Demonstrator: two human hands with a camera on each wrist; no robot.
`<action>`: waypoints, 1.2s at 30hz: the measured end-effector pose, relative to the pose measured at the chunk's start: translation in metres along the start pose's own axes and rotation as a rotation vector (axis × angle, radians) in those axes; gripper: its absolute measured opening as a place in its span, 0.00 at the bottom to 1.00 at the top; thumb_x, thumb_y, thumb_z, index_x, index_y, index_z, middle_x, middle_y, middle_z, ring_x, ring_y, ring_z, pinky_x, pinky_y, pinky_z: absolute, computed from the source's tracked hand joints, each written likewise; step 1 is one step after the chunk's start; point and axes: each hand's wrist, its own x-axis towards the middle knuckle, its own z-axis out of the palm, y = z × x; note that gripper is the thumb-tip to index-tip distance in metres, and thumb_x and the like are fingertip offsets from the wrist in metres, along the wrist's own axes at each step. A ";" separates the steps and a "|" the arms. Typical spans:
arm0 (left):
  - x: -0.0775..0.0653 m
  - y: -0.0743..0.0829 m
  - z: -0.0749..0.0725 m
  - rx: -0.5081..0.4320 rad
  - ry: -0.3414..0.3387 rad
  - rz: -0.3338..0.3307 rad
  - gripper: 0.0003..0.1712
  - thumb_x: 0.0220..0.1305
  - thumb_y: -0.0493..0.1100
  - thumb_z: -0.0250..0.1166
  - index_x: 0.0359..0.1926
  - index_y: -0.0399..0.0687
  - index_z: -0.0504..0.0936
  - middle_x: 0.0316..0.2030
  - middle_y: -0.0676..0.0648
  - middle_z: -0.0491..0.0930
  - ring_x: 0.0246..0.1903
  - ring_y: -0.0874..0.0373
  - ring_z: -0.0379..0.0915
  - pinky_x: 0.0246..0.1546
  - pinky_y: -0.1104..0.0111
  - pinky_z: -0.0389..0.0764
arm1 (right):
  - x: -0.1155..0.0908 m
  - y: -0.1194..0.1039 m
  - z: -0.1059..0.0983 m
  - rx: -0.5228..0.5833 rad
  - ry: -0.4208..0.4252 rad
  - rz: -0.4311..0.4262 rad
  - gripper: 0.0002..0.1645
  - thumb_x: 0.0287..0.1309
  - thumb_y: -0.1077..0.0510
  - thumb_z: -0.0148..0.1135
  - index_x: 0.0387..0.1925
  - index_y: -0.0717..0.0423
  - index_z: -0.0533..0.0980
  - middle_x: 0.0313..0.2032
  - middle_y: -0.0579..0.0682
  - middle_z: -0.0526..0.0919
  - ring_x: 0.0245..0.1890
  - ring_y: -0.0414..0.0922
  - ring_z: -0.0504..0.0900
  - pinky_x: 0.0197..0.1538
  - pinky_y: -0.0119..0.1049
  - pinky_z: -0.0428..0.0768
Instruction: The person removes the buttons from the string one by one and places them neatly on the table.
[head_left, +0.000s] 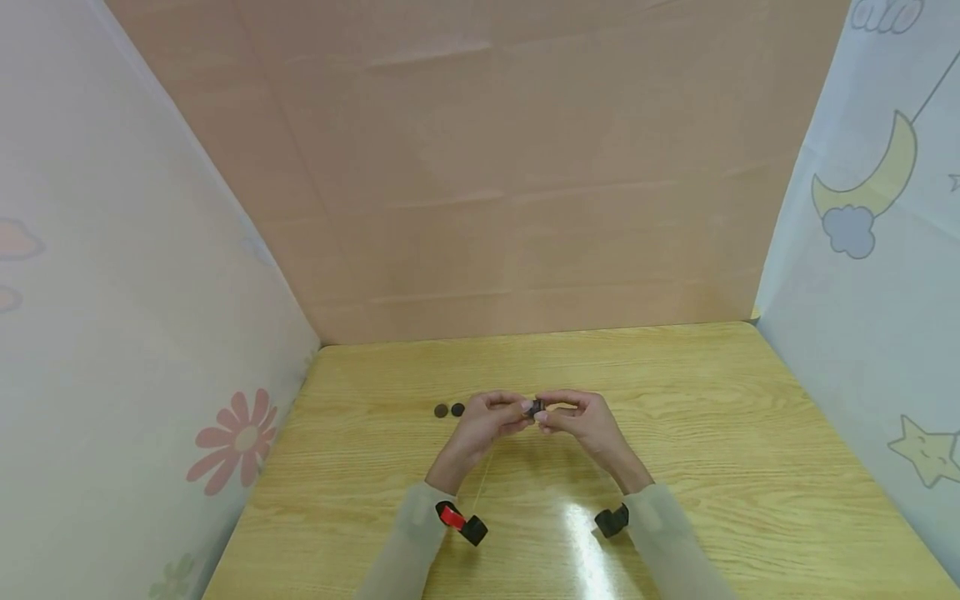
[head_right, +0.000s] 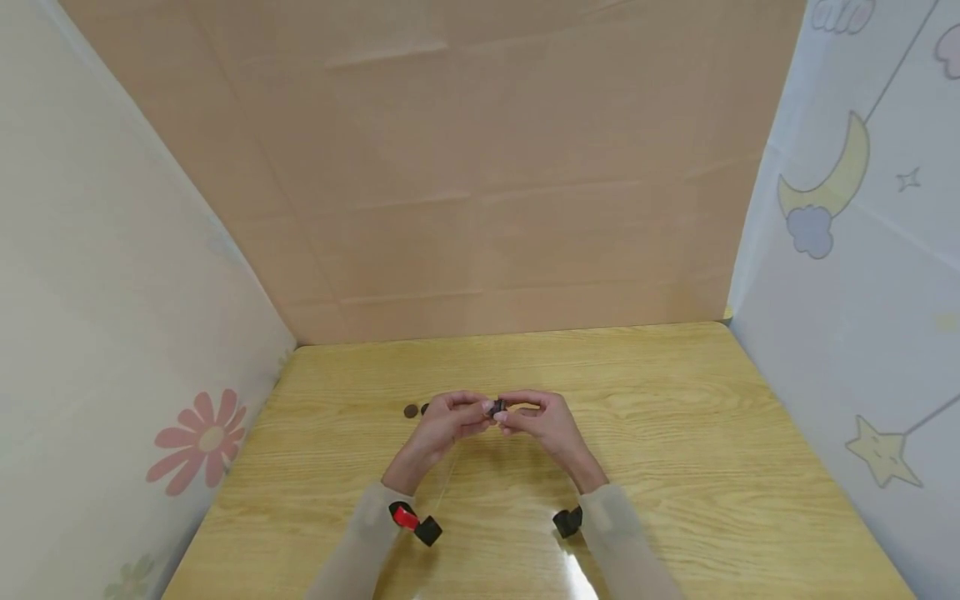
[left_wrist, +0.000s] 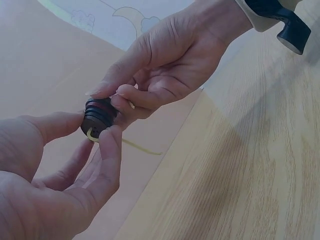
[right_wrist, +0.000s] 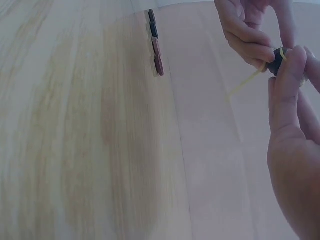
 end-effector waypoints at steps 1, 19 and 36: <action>0.000 0.000 0.000 0.002 0.002 0.001 0.17 0.71 0.42 0.70 0.54 0.33 0.84 0.48 0.44 0.87 0.45 0.58 0.89 0.52 0.67 0.88 | 0.000 0.000 0.000 -0.015 -0.001 0.006 0.30 0.66 0.59 0.72 0.64 0.71 0.76 0.56 0.62 0.85 0.41 0.42 0.92 0.52 0.46 0.90; 0.001 0.001 0.000 0.054 -0.014 -0.026 0.17 0.69 0.42 0.73 0.52 0.35 0.87 0.49 0.43 0.87 0.45 0.56 0.88 0.54 0.62 0.88 | 0.003 -0.005 0.004 -0.151 -0.001 0.019 0.27 0.61 0.55 0.77 0.59 0.61 0.84 0.40 0.43 0.92 0.37 0.54 0.90 0.48 0.51 0.90; -0.002 0.007 -0.016 0.077 0.032 0.007 0.22 0.69 0.42 0.73 0.57 0.30 0.84 0.53 0.31 0.86 0.44 0.55 0.90 0.60 0.52 0.85 | 0.001 -0.005 -0.005 -0.153 0.039 0.009 0.28 0.61 0.55 0.77 0.59 0.65 0.83 0.56 0.64 0.88 0.42 0.44 0.92 0.47 0.37 0.90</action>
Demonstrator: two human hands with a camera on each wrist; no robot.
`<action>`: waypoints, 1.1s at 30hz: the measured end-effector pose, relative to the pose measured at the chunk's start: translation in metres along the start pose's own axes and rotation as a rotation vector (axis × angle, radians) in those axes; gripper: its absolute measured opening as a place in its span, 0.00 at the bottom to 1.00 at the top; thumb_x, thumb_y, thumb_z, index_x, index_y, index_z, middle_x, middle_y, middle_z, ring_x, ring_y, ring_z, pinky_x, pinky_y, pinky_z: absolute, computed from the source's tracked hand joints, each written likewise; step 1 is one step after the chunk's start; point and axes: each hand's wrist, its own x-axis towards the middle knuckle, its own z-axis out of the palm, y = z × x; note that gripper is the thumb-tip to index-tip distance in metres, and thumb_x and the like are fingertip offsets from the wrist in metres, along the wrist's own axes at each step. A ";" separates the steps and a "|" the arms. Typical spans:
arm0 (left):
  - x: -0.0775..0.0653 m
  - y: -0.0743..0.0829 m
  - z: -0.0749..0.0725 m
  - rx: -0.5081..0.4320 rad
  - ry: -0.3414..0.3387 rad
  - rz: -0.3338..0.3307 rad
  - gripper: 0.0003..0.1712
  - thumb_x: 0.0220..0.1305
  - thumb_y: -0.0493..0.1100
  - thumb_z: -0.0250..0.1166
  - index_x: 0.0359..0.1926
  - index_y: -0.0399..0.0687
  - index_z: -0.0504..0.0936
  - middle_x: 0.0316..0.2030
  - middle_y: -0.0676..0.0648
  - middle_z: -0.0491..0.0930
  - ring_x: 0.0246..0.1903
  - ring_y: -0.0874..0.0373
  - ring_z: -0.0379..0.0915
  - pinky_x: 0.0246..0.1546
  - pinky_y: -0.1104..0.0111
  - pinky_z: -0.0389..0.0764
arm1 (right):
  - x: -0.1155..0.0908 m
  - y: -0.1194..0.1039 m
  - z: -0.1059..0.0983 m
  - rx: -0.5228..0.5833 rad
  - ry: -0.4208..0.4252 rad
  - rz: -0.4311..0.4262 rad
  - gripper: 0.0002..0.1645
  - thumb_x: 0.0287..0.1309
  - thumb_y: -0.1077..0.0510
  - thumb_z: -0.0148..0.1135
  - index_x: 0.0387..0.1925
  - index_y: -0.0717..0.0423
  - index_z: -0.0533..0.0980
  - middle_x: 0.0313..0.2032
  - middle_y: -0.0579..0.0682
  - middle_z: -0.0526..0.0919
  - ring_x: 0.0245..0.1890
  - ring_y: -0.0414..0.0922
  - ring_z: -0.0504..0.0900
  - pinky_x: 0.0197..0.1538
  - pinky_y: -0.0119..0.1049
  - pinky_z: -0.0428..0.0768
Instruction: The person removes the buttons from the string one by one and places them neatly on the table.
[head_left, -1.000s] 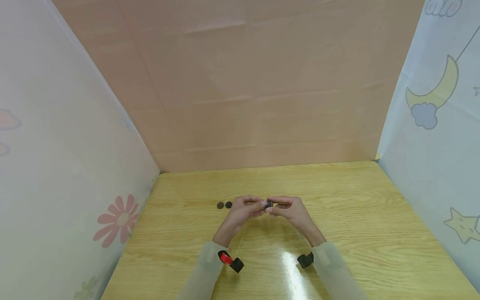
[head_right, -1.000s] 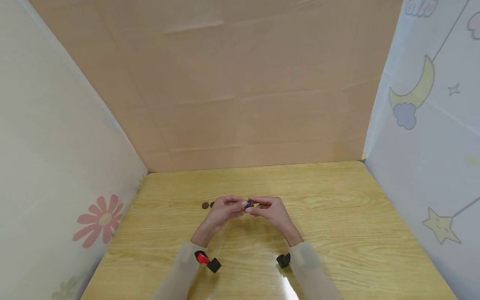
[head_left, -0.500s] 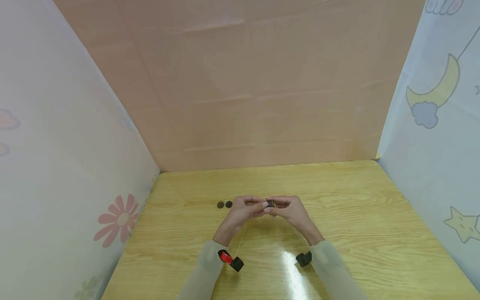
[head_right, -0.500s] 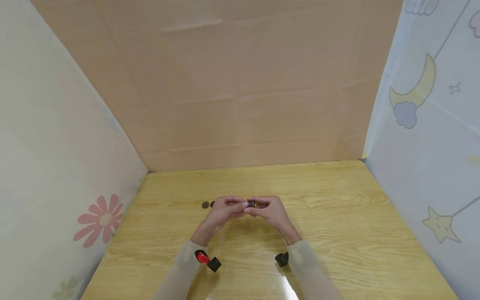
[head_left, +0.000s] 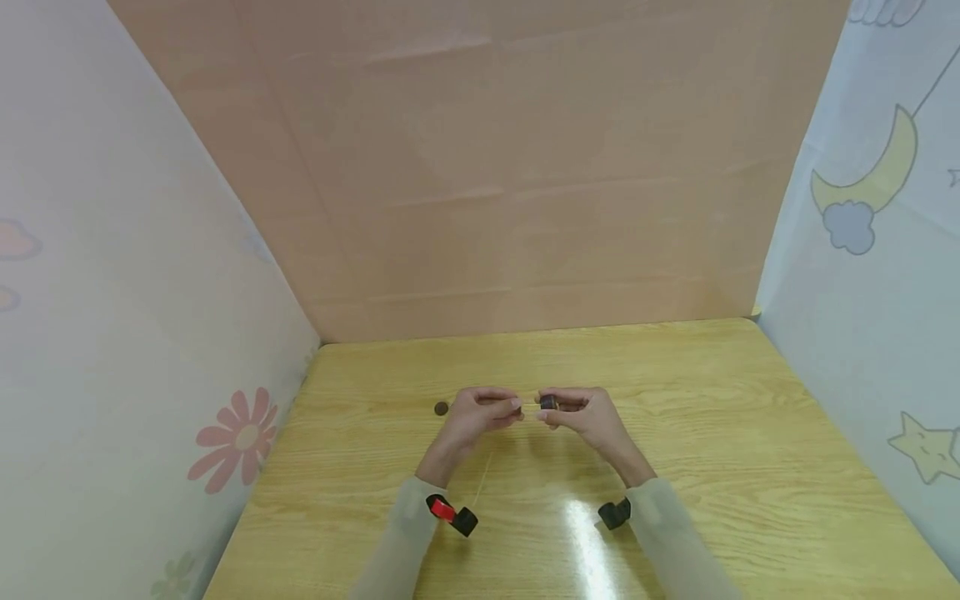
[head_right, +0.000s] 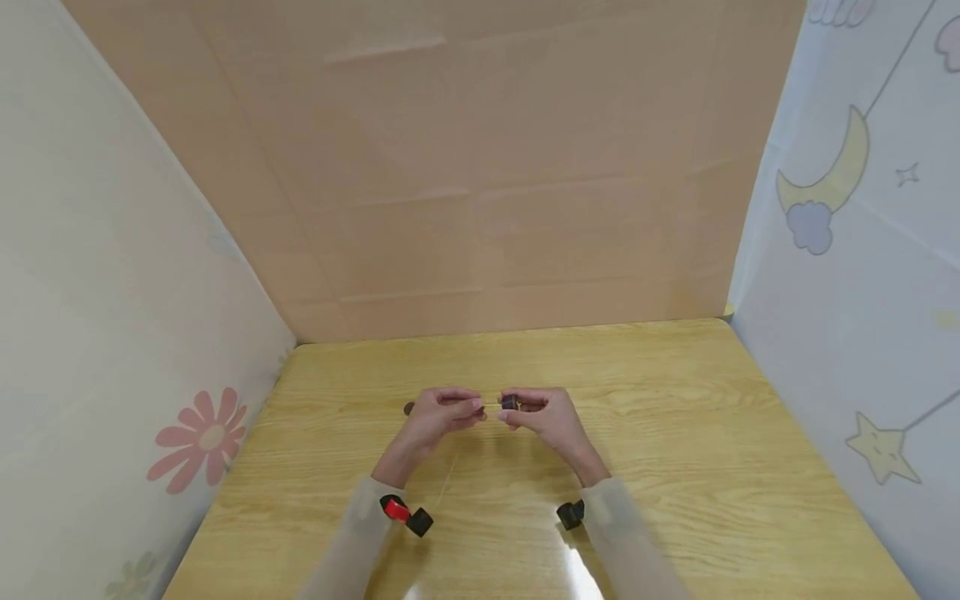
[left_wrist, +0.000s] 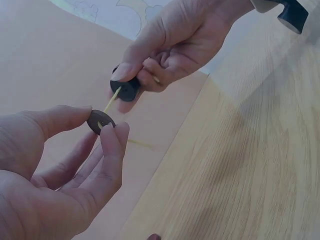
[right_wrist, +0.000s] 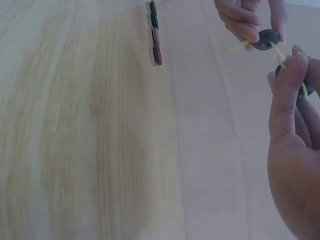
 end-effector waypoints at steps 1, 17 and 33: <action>0.000 0.001 -0.002 0.002 0.005 0.002 0.22 0.69 0.42 0.73 0.57 0.30 0.84 0.53 0.31 0.86 0.44 0.55 0.90 0.60 0.51 0.84 | 0.000 0.000 -0.001 -0.002 0.000 -0.001 0.29 0.61 0.55 0.77 0.59 0.66 0.82 0.56 0.61 0.89 0.42 0.45 0.92 0.47 0.38 0.90; -0.007 -0.001 -0.027 0.031 0.067 0.023 0.22 0.69 0.40 0.72 0.57 0.28 0.83 0.48 0.37 0.89 0.45 0.52 0.90 0.63 0.45 0.81 | -0.003 -0.002 -0.007 -0.015 0.027 0.000 0.26 0.61 0.54 0.77 0.58 0.59 0.84 0.55 0.58 0.89 0.44 0.54 0.92 0.47 0.42 0.91; -0.012 -0.004 -0.045 0.032 0.111 0.031 0.17 0.69 0.38 0.72 0.55 0.35 0.86 0.52 0.36 0.87 0.56 0.39 0.86 0.64 0.49 0.82 | -0.005 -0.001 -0.009 -0.008 0.037 0.006 0.32 0.60 0.52 0.78 0.61 0.64 0.82 0.49 0.44 0.92 0.45 0.52 0.92 0.51 0.56 0.88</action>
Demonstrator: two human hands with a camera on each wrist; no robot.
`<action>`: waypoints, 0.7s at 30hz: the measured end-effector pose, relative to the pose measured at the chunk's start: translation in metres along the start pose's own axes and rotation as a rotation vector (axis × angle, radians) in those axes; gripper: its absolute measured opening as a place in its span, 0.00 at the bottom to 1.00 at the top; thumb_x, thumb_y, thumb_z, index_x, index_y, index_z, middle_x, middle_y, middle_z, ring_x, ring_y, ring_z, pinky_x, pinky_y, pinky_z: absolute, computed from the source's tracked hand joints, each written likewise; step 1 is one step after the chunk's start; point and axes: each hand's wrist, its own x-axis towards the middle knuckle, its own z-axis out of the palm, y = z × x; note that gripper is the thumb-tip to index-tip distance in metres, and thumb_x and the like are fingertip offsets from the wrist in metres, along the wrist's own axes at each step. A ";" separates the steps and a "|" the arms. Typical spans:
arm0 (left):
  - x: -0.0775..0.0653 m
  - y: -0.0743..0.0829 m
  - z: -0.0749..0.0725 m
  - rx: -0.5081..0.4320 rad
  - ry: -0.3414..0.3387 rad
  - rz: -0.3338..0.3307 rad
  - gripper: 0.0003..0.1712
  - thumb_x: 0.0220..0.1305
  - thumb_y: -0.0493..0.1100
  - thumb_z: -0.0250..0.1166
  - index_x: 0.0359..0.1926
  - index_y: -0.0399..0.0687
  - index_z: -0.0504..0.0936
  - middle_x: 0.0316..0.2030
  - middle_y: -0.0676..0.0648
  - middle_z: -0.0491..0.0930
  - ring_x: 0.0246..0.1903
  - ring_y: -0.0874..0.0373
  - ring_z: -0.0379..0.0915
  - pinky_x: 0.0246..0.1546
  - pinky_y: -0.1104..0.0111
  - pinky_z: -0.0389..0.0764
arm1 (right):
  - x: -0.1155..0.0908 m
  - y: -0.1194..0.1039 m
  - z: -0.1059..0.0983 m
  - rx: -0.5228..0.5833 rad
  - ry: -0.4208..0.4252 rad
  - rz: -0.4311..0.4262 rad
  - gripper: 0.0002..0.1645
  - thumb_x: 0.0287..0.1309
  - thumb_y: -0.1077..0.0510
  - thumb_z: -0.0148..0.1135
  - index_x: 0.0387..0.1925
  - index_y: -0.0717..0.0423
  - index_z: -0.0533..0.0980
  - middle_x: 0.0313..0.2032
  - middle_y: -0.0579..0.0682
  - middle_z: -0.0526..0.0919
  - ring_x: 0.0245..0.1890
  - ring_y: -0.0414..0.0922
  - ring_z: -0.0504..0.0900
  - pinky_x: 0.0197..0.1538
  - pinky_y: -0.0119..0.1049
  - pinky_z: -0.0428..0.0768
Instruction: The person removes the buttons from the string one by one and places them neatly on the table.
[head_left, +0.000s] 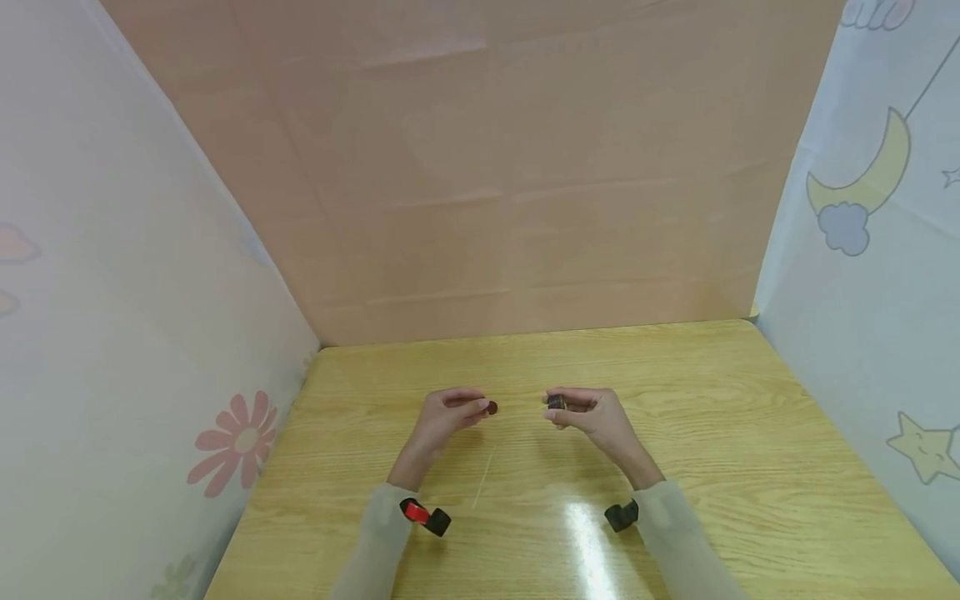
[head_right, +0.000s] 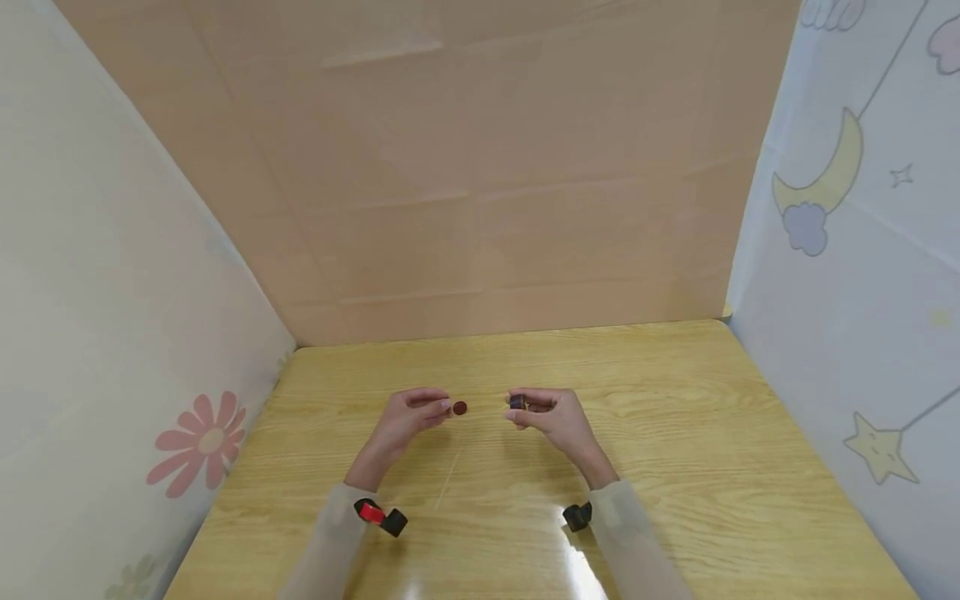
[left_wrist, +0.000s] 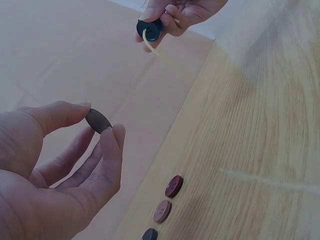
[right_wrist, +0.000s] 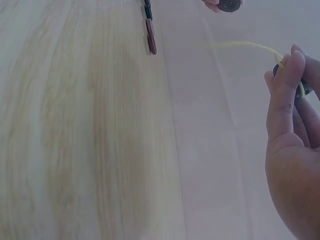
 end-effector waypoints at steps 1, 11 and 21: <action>0.000 0.000 -0.002 0.006 0.005 0.000 0.16 0.69 0.38 0.72 0.55 0.36 0.86 0.52 0.37 0.87 0.56 0.39 0.86 0.65 0.48 0.81 | 0.000 0.000 0.000 0.001 0.001 0.001 0.31 0.60 0.52 0.78 0.60 0.63 0.82 0.49 0.44 0.92 0.45 0.53 0.92 0.51 0.57 0.88; -0.003 -0.005 -0.019 0.106 0.074 0.019 0.25 0.68 0.41 0.73 0.59 0.28 0.82 0.51 0.36 0.88 0.54 0.40 0.87 0.62 0.49 0.84 | -0.002 0.001 -0.004 -0.007 -0.004 -0.009 0.30 0.61 0.53 0.77 0.61 0.63 0.82 0.50 0.43 0.92 0.47 0.55 0.91 0.49 0.49 0.90; -0.004 -0.006 -0.033 0.212 0.167 0.064 0.19 0.69 0.38 0.71 0.56 0.29 0.84 0.52 0.37 0.86 0.51 0.37 0.86 0.59 0.47 0.85 | -0.001 0.001 -0.006 0.006 -0.012 -0.015 0.31 0.62 0.54 0.76 0.62 0.66 0.80 0.49 0.43 0.92 0.45 0.50 0.92 0.50 0.52 0.89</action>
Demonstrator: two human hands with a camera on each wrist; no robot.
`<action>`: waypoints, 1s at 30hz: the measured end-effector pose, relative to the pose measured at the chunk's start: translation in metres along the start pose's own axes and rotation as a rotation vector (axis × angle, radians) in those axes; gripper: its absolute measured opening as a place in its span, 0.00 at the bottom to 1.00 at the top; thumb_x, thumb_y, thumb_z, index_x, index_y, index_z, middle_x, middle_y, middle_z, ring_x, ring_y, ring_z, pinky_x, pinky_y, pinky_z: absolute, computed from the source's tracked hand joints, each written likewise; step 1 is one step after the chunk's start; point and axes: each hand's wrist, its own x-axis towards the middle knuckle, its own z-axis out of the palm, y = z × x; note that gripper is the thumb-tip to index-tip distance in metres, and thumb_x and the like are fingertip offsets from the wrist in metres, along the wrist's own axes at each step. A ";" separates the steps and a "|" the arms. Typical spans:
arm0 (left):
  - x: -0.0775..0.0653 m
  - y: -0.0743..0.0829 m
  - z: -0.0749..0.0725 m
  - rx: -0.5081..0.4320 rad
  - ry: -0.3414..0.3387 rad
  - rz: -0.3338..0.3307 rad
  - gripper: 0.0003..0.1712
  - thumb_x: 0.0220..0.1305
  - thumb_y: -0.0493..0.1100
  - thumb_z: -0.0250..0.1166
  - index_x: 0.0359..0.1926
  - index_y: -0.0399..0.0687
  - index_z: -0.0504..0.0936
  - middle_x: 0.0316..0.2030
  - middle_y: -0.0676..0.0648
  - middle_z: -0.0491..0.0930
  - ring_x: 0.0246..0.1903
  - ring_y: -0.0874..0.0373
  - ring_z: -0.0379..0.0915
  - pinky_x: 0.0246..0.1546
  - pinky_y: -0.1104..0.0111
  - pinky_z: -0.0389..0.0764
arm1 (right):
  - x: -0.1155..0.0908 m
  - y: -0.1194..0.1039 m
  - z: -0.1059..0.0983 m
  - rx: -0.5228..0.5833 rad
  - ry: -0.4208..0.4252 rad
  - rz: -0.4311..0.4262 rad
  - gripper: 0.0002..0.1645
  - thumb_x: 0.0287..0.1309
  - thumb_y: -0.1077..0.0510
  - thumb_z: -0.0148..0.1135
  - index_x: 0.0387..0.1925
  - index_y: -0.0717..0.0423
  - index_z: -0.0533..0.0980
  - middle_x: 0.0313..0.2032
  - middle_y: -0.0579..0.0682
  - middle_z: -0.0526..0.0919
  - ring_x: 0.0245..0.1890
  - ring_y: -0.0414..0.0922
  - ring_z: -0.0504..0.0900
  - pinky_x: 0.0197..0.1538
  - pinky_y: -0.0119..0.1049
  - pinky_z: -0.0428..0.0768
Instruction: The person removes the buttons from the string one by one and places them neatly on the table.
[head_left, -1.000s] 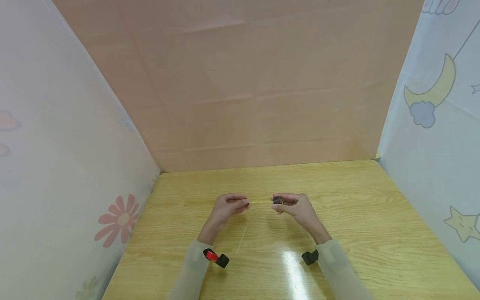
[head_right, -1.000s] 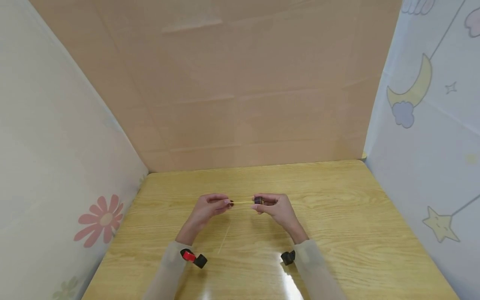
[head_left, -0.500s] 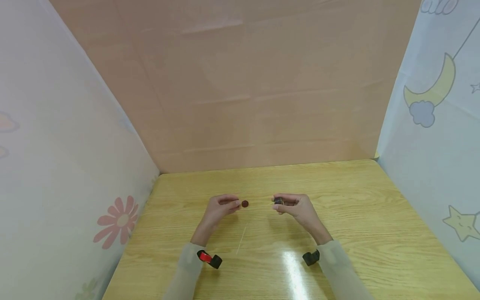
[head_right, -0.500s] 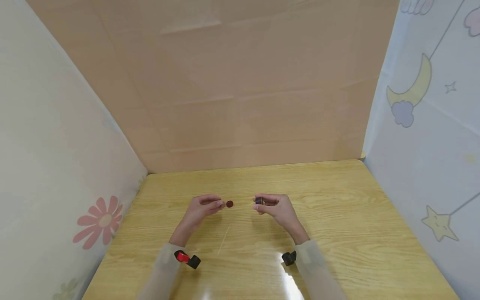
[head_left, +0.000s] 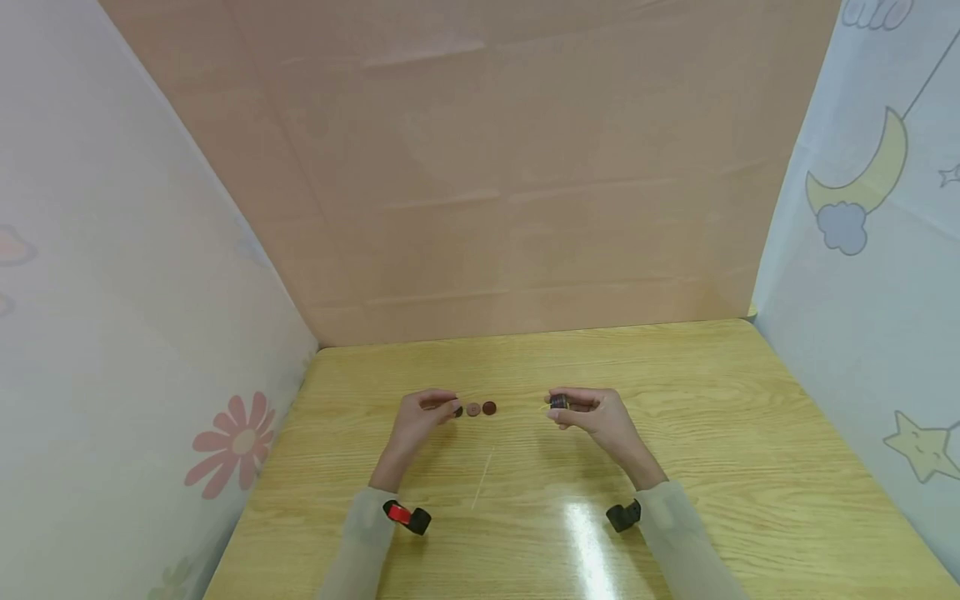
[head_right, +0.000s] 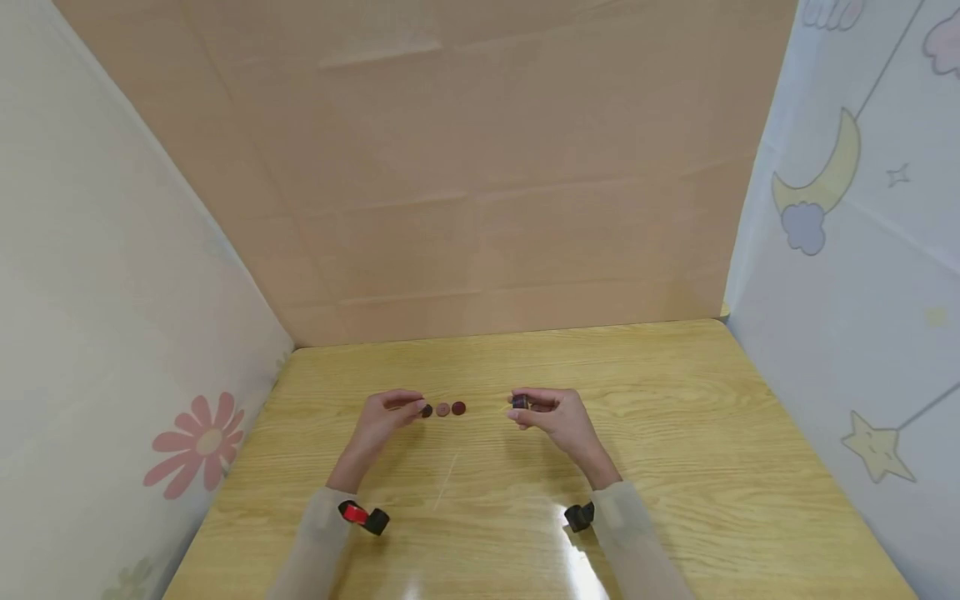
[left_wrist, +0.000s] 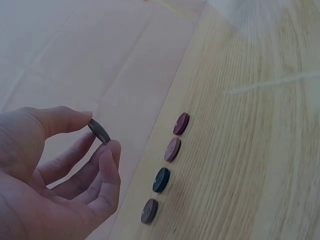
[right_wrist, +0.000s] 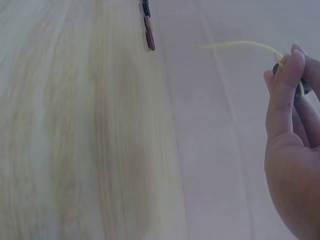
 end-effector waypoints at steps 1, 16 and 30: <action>-0.001 0.000 -0.001 0.014 0.011 0.006 0.19 0.69 0.38 0.71 0.56 0.29 0.85 0.52 0.36 0.86 0.51 0.38 0.86 0.59 0.47 0.85 | 0.000 0.000 0.000 0.001 -0.004 -0.004 0.31 0.62 0.54 0.76 0.62 0.66 0.80 0.49 0.43 0.92 0.45 0.51 0.92 0.49 0.51 0.90; -0.001 -0.010 -0.022 0.176 0.094 0.037 0.18 0.68 0.42 0.73 0.53 0.35 0.87 0.50 0.40 0.88 0.48 0.51 0.85 0.53 0.53 0.87 | 0.002 0.001 -0.002 0.089 -0.004 0.054 0.28 0.63 0.59 0.75 0.57 0.63 0.71 0.57 0.68 0.86 0.40 0.48 0.92 0.51 0.54 0.89; 0.006 -0.023 -0.038 0.442 0.192 0.097 0.11 0.67 0.39 0.72 0.47 0.37 0.89 0.44 0.40 0.90 0.39 0.49 0.89 0.41 0.61 0.89 | 0.000 -0.001 -0.002 0.164 -0.004 0.004 0.17 0.62 0.62 0.75 0.39 0.61 0.72 0.52 0.65 0.89 0.38 0.44 0.93 0.46 0.47 0.91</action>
